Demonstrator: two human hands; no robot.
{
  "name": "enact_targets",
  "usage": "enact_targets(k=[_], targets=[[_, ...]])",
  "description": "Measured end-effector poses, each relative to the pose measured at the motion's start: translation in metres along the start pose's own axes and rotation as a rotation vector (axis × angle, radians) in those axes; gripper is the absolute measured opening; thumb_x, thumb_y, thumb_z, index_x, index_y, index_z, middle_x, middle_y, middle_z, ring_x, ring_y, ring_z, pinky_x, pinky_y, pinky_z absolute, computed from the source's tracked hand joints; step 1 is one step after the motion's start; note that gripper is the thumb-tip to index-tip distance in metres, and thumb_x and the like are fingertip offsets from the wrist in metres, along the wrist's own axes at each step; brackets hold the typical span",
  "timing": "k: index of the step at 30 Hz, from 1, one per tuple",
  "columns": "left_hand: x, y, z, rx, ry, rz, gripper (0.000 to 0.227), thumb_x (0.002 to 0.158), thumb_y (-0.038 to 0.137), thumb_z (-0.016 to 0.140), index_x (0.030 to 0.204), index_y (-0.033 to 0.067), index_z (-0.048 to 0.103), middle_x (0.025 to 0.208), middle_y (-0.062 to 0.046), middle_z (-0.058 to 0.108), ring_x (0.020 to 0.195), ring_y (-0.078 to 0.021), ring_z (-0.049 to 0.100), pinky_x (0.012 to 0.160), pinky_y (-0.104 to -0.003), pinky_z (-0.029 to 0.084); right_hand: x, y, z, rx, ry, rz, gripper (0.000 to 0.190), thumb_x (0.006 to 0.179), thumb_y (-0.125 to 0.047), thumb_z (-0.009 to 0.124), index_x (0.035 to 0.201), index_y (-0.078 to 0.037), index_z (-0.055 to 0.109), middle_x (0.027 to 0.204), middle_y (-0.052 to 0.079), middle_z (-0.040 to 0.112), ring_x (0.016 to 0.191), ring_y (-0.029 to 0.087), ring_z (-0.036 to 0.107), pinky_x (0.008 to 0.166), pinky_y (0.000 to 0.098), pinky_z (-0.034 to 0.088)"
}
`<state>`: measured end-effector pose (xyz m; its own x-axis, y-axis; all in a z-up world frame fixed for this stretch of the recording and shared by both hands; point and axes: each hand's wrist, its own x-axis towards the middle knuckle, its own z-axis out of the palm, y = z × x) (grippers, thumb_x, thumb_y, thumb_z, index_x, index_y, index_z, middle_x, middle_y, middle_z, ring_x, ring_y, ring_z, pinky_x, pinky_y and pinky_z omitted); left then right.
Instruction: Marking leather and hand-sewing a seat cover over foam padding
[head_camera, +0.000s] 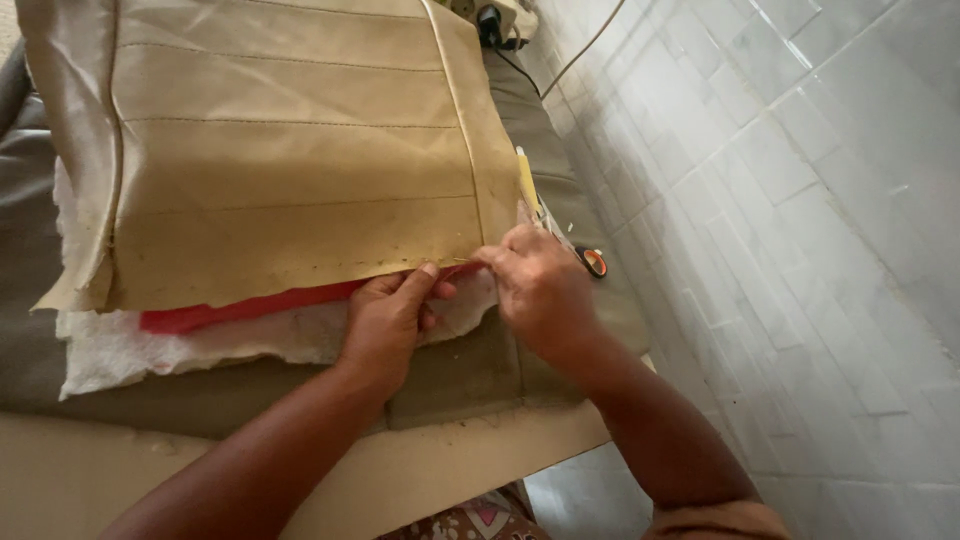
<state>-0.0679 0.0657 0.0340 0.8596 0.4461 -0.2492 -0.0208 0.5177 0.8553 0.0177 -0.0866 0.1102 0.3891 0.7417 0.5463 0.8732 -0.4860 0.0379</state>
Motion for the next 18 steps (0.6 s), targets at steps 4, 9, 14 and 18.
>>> enact_targets(k=[4,9,14,18], targets=[[-0.002,0.004,0.004,-0.005,0.026,-0.008,0.024,0.097,0.027,0.069,0.085,0.006,0.072,0.075,-0.008,0.076,0.045,-0.0105,0.054,0.035,-0.021,0.037,0.005,0.005,0.006,0.223,-0.023,0.057,0.017,0.092,-0.009,0.067,0.094,-0.025,0.074,0.083,0.003,0.058,0.083,0.029,0.066,0.072,0.0396,0.055],[-0.007,0.015,0.008,-0.078,0.03,-0.039,0.029,0.094,0.023,0.068,0.079,0.0009,0.076,0.056,-0.009,0.063,0.039,-0.0107,0.045,0.033,-0.021,0.034,0.002,0.014,0.019,0.536,-0.057,0.184,0.017,0.089,-0.008,0.072,0.098,-0.023,0.076,0.086,0.007,0.061,0.089,0.031,0.068,0.081,0.0371,0.055],[0.005,0.003,0.002,-0.074,-0.007,-0.057,0.031,0.094,0.025,0.067,0.079,-0.001,0.076,0.053,-0.007,0.056,0.042,-0.0112,0.047,0.037,-0.022,0.036,0.005,0.011,0.028,0.583,0.0,0.199,0.017,0.093,-0.003,0.069,0.096,-0.018,0.076,0.083,0.008,0.059,0.081,0.03,0.068,0.079,0.0353,0.056],[0.008,-0.001,0.003,-0.081,-0.004,-0.06,0.029,0.094,0.024,0.068,0.077,0.0019,0.075,0.06,-0.006,0.064,0.046,-0.0097,0.054,0.038,-0.021,0.039,0.008,0.01,0.032,0.522,-0.001,0.155,0.018,0.092,-0.001,0.07,0.093,-0.018,0.077,0.081,0.008,0.059,0.077,0.03,0.068,0.076,0.0374,0.056]])
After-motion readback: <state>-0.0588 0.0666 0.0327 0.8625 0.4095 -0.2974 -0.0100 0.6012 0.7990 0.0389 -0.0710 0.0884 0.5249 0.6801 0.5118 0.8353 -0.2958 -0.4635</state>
